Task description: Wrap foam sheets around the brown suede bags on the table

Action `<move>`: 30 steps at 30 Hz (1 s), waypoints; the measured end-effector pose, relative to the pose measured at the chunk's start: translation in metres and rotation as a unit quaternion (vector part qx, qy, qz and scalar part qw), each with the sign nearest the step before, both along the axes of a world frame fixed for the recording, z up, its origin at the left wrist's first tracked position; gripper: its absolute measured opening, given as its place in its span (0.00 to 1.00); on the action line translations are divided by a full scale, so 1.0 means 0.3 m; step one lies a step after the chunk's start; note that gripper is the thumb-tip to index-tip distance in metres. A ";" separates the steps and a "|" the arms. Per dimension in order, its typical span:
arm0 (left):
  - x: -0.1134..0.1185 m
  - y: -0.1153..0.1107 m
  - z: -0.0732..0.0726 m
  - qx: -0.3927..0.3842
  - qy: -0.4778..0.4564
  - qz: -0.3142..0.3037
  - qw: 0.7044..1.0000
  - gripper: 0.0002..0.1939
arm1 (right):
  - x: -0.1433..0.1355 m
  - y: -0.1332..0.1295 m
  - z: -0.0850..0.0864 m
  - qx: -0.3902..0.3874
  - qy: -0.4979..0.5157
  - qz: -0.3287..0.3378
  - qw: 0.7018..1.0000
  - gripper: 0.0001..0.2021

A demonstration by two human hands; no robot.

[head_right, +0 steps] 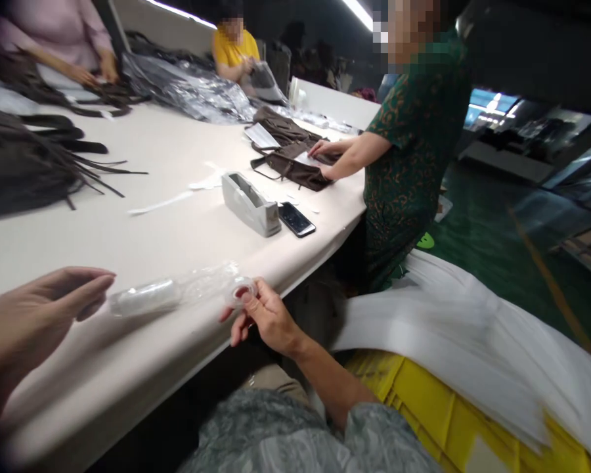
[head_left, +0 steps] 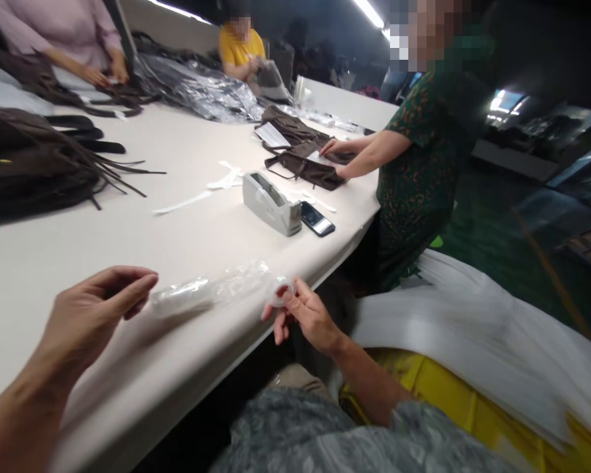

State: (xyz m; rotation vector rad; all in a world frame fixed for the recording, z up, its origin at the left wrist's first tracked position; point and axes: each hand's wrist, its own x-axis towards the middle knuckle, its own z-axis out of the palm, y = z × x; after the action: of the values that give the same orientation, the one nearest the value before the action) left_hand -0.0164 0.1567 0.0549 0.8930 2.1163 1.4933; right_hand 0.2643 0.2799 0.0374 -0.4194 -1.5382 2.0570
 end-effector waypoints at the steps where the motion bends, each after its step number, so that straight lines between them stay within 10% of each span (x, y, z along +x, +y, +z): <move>1: 0.003 -0.002 0.008 0.019 -0.030 -0.006 0.999 0.16 | -0.064 0.001 0.020 0.012 0.003 0.015 1.000 0.15; 8: -0.021 -0.026 0.002 0.152 -0.176 -0.104 0.967 0.27 | -0.505 -0.011 0.058 0.124 -0.015 0.112 0.986 0.18; 12: -0.043 -0.033 0.003 0.200 -0.119 -0.019 0.972 0.18 | -0.651 -0.028 0.066 0.190 -0.009 0.112 0.975 0.16; 21: -0.115 -0.059 -0.022 0.252 0.209 0.031 0.944 0.10 | -0.765 0.035 0.101 0.066 -0.030 0.216 0.974 0.12; 30: -0.117 -0.056 -0.051 0.200 0.300 0.015 0.933 0.12 | -0.809 0.063 0.054 -0.047 -0.083 0.254 0.963 0.09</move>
State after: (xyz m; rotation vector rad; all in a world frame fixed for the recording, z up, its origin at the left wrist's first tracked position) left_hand -0.0514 0.1399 0.0397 1.6478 2.2495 1.8885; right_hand 0.0215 0.2988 0.0536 -0.2527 -1.7930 2.5465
